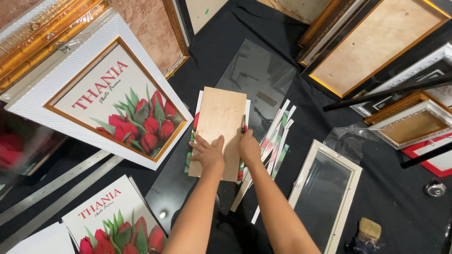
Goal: Cutting thin strips of paper using a utility knife and a wooden board as a straight-edge guide.
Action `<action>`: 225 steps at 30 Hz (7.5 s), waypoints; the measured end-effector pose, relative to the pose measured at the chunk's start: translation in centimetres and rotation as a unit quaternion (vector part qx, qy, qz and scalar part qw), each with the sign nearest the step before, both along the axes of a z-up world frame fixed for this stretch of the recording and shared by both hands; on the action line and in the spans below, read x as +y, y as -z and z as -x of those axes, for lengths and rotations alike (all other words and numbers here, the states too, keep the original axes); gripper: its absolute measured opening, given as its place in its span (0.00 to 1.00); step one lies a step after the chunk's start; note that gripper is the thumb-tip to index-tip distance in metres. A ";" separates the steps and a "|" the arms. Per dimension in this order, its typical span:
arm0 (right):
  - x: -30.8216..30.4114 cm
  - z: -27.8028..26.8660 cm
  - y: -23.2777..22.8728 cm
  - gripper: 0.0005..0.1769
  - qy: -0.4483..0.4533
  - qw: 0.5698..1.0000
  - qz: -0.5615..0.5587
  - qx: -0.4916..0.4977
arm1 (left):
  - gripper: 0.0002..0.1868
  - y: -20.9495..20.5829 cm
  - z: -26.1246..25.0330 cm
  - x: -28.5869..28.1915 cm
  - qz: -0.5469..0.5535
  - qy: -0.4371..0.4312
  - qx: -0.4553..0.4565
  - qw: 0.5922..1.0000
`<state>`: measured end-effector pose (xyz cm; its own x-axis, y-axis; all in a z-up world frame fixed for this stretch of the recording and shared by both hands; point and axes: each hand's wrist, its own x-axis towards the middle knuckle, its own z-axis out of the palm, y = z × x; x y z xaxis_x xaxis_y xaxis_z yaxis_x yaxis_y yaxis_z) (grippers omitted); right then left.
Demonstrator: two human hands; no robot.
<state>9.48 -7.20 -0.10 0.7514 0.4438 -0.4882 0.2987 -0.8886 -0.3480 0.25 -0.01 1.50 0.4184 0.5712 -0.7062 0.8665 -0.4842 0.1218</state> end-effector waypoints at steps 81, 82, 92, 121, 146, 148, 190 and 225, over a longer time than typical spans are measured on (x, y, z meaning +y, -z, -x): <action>-6.1 -0.9 -2.1 0.23 0.188 0.972 -0.139 0.026 | 0.54 2.5 -0.1 0.6 0.007 -0.005 -0.028 1.000; -4.6 -1.7 -2.4 0.23 0.189 0.972 -0.140 0.026 | 0.54 2.4 -0.1 0.5 0.006 -0.004 -0.029 1.000; 4.2 -7.6 0.8 0.20 0.073 0.995 -0.069 -0.019 | 0.52 1.0 -0.3 0.3 0.015 -0.008 0.001 1.000; 0.2 -0.9 -0.1 0.17 0.000 1.000 -0.012 -0.008 | 0.52 1.4 -0.6 0.2 0.005 -0.009 0.005 1.000; -2.8 0.2 -4.3 0.19 0.058 0.998 -0.009 0.017 | 0.65 3.4 -0.3 0.5 -0.004 0.013 0.007 1.000; -2.9 -1.4 -3.5 0.23 0.087 0.996 -0.009 0.001 | 0.66 3.2 -0.3 0.4 -0.006 0.014 0.005 1.000; -1.9 0.9 -3.7 0.19 0.022 0.998 -0.012 0.052 | 0.69 2.6 -0.5 0.5 0.004 0.007 0.007 1.000; -0.1 -6.2 0.5 0.21 0.132 0.989 -0.058 0.013 | 0.68 2.4 -0.8 0.4 0.006 0.008 0.025 1.000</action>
